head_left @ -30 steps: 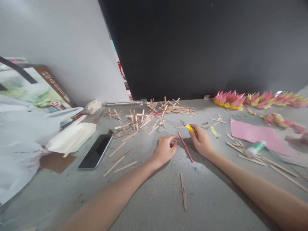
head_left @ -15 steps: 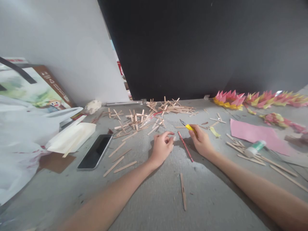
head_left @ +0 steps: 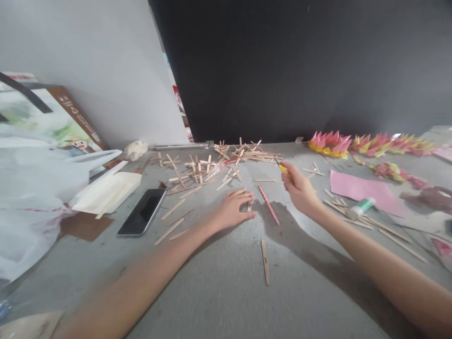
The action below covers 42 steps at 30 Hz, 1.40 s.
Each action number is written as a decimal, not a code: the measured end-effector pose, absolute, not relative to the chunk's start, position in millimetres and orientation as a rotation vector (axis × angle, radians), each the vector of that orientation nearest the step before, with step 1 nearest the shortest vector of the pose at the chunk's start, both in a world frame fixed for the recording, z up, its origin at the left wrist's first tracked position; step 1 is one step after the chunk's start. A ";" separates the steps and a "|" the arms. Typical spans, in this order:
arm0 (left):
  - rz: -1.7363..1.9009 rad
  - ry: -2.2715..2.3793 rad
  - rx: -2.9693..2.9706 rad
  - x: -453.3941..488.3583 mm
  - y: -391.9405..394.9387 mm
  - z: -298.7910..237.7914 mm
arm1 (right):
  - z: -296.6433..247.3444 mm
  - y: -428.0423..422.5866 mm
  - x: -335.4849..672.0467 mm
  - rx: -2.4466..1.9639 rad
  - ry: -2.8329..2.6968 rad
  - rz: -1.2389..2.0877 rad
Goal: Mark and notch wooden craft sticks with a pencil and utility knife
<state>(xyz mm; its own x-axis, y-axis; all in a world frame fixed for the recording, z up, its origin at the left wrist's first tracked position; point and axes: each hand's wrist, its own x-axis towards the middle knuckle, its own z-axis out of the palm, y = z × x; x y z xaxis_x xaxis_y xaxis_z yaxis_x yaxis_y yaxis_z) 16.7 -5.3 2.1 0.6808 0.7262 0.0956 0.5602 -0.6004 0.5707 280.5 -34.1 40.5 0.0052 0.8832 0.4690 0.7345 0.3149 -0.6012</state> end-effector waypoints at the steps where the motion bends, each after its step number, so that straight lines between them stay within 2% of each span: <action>1: 0.426 1.024 2.402 15.3 -9.9 1.4 | 54.7 -37.7 280.8 -1.498 -1.854 0.250; 6: 0.409 1.082 2.468 12.3 -17.4 -0.2 | 94.0 -46.0 279.1 -1.557 -2.537 0.286; 12: 0.393 1.143 2.522 11.0 -13.8 -1.2 | 72.3 -29.7 274.5 -1.349 -3.075 0.078; 19: 0.372 1.149 2.503 10.9 -15.8 3.0 | 69.9 -24.3 257.5 -1.460 -3.039 0.183; 42: 0.383 1.165 2.483 12.4 -16.8 5.3 | 60.9 -14.9 259.4 -1.383 -3.111 0.098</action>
<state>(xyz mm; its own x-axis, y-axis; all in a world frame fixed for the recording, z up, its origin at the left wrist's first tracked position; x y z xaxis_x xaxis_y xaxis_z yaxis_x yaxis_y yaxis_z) 12.4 -16.8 5.3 0.6214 0.7786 0.0869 0.6780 -0.5901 0.4383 259.4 -14.9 60.9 -0.6412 0.7215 -0.2613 0.7365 0.6742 0.0543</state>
